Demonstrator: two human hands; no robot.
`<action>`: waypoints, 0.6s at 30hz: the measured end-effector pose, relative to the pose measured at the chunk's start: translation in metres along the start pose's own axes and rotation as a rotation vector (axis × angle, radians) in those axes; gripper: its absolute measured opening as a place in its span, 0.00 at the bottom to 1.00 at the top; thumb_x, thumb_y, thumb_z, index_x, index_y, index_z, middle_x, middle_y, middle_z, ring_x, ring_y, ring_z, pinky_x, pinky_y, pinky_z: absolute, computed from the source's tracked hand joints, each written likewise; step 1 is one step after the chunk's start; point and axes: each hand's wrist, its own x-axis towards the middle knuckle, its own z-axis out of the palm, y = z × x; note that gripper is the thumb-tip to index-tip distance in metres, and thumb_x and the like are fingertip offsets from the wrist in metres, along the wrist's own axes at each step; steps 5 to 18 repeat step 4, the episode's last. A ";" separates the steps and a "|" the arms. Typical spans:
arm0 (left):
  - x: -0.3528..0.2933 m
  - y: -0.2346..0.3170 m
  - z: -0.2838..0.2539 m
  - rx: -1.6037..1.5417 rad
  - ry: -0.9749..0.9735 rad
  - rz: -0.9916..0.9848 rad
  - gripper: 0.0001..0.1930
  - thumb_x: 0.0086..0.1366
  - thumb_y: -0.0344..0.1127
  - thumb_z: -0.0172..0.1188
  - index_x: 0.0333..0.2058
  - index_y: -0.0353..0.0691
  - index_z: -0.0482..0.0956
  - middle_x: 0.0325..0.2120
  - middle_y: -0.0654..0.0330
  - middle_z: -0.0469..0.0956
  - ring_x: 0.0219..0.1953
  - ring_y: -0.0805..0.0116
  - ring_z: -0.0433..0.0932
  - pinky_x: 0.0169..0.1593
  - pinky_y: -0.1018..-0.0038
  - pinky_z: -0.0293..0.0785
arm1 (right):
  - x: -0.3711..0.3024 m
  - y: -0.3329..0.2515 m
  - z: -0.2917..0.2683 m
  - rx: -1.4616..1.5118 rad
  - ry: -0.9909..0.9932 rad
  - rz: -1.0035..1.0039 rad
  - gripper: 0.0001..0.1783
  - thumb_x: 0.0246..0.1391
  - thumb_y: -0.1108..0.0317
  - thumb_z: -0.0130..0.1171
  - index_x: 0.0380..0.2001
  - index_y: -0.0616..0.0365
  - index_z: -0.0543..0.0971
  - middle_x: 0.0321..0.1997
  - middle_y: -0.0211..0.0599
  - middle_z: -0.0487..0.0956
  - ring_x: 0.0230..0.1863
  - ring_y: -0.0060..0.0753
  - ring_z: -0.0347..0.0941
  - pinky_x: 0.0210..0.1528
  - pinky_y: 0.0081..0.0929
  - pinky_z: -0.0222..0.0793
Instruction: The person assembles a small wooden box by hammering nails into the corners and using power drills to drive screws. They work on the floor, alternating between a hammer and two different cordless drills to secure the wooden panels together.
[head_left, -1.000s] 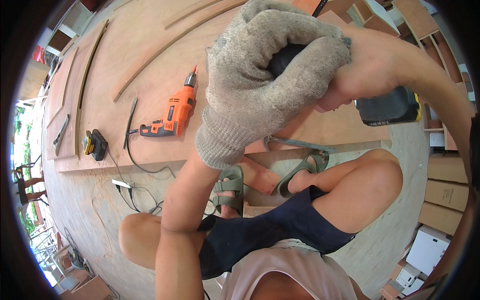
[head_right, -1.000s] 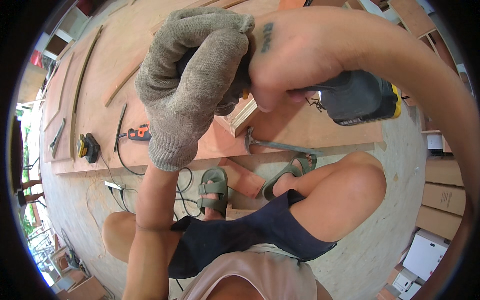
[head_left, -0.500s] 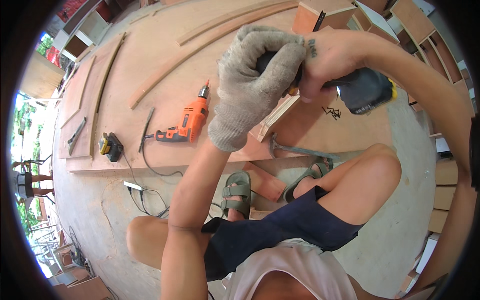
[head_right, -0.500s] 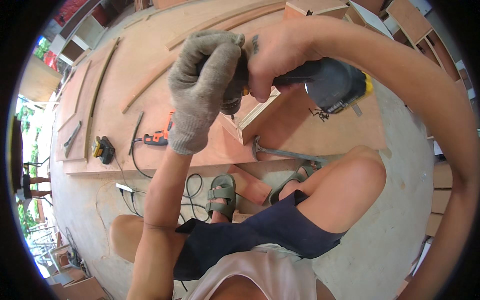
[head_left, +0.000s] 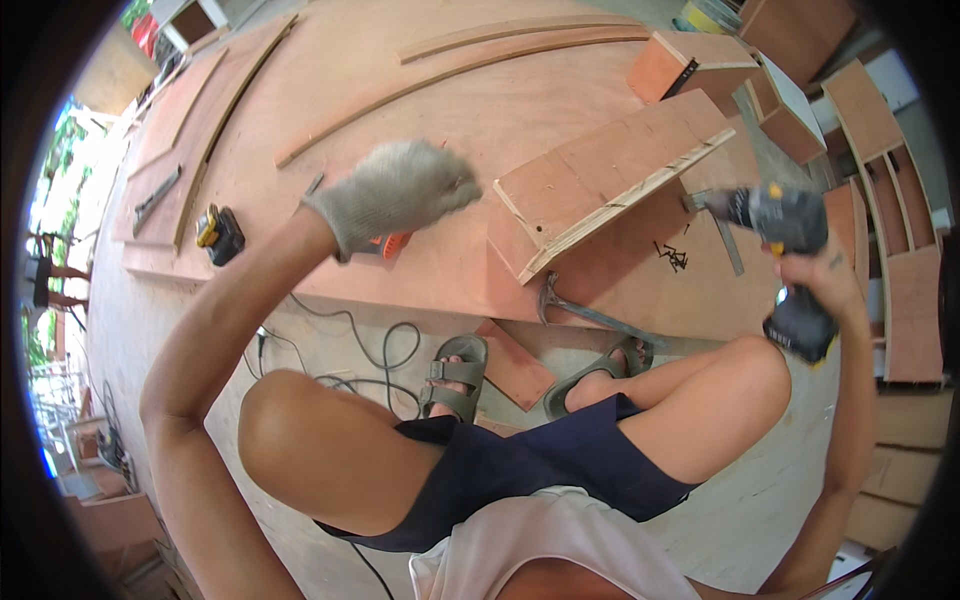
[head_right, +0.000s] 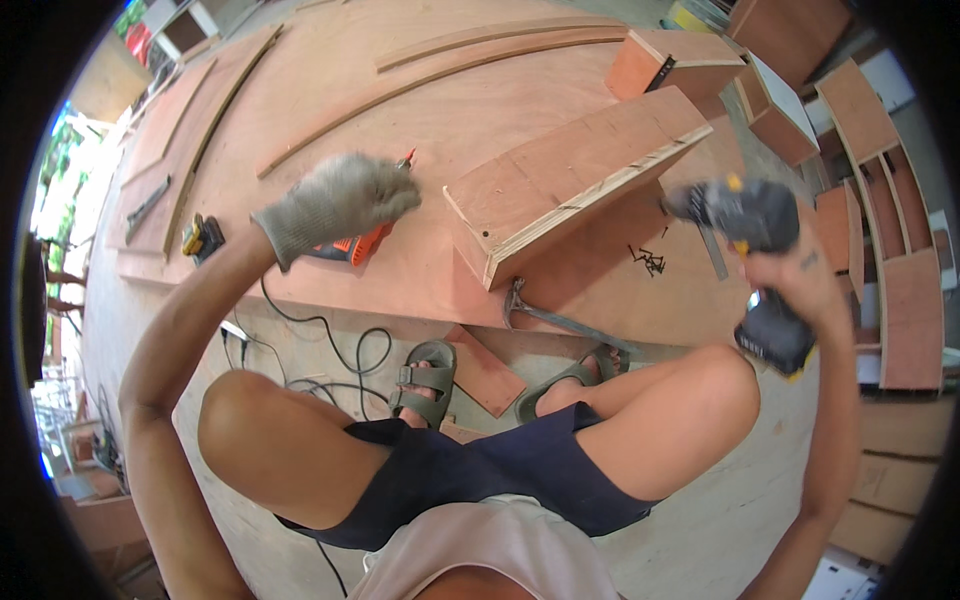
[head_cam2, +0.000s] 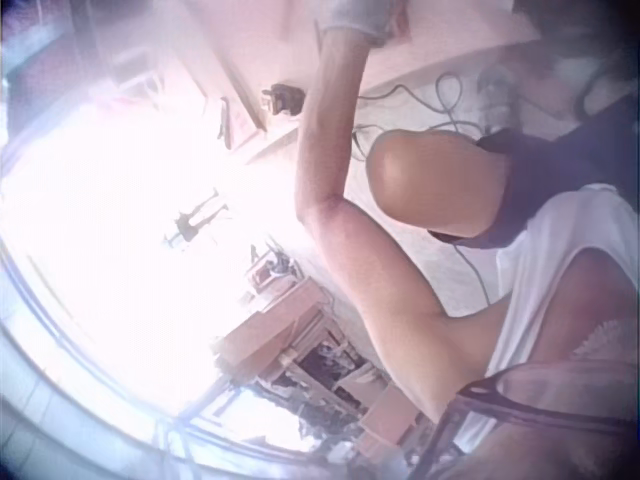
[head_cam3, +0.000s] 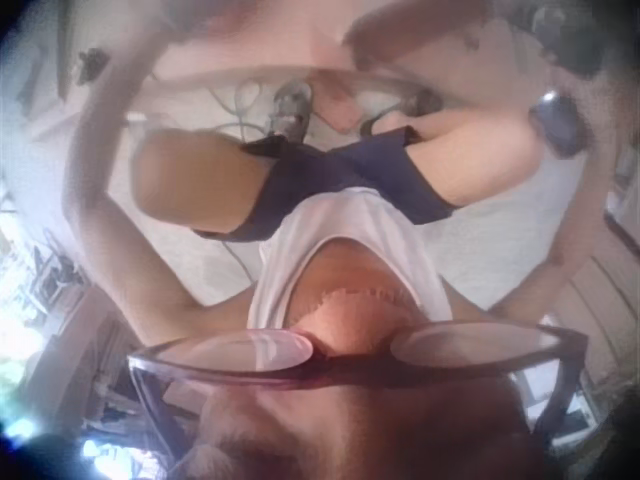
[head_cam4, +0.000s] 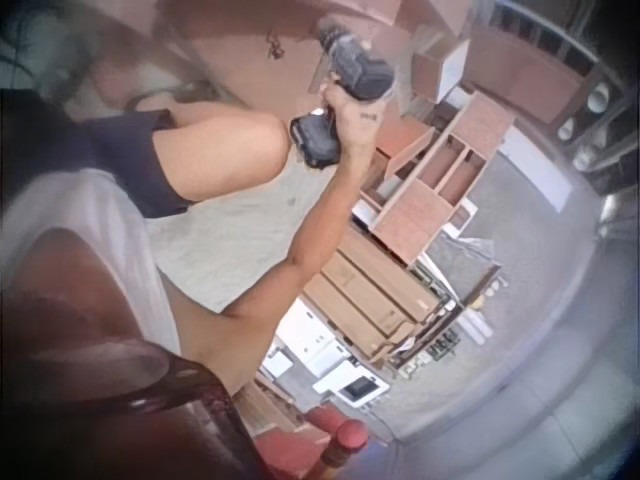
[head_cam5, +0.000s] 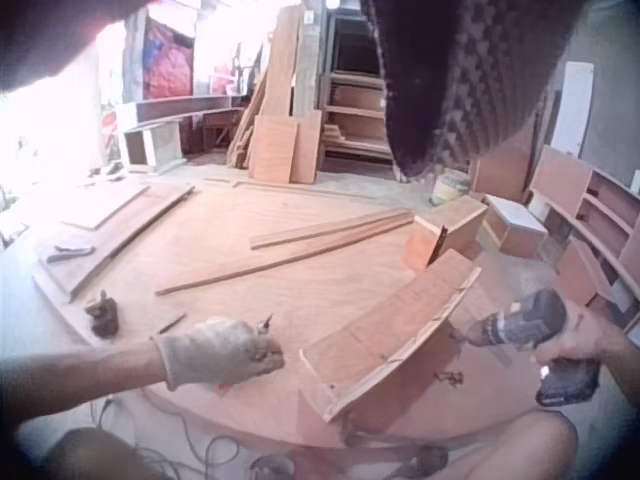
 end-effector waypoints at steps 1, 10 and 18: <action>-0.011 -0.003 0.026 0.049 -0.147 -0.084 0.14 0.70 0.47 0.59 0.41 0.45 0.86 0.29 0.53 0.83 0.32 0.51 0.81 0.40 0.61 0.79 | -0.001 0.039 -0.005 -0.033 0.039 0.110 0.20 0.37 0.73 0.66 0.39 0.63 0.82 0.26 0.31 0.80 0.24 0.24 0.75 0.27 0.26 0.70; -0.027 -0.019 0.100 0.118 -0.217 0.032 0.15 0.72 0.49 0.56 0.44 0.49 0.86 0.36 0.55 0.85 0.38 0.55 0.83 0.45 0.62 0.80 | 0.007 0.139 0.009 -0.281 0.188 0.191 0.21 0.40 0.74 0.61 0.42 0.59 0.86 0.18 0.35 0.77 0.19 0.26 0.74 0.24 0.28 0.68; -0.027 -0.019 0.100 0.118 -0.217 0.032 0.15 0.72 0.49 0.56 0.44 0.49 0.86 0.36 0.55 0.85 0.38 0.55 0.83 0.45 0.62 0.80 | 0.007 0.139 0.009 -0.281 0.188 0.191 0.21 0.40 0.74 0.61 0.42 0.59 0.86 0.18 0.35 0.77 0.19 0.26 0.74 0.24 0.28 0.68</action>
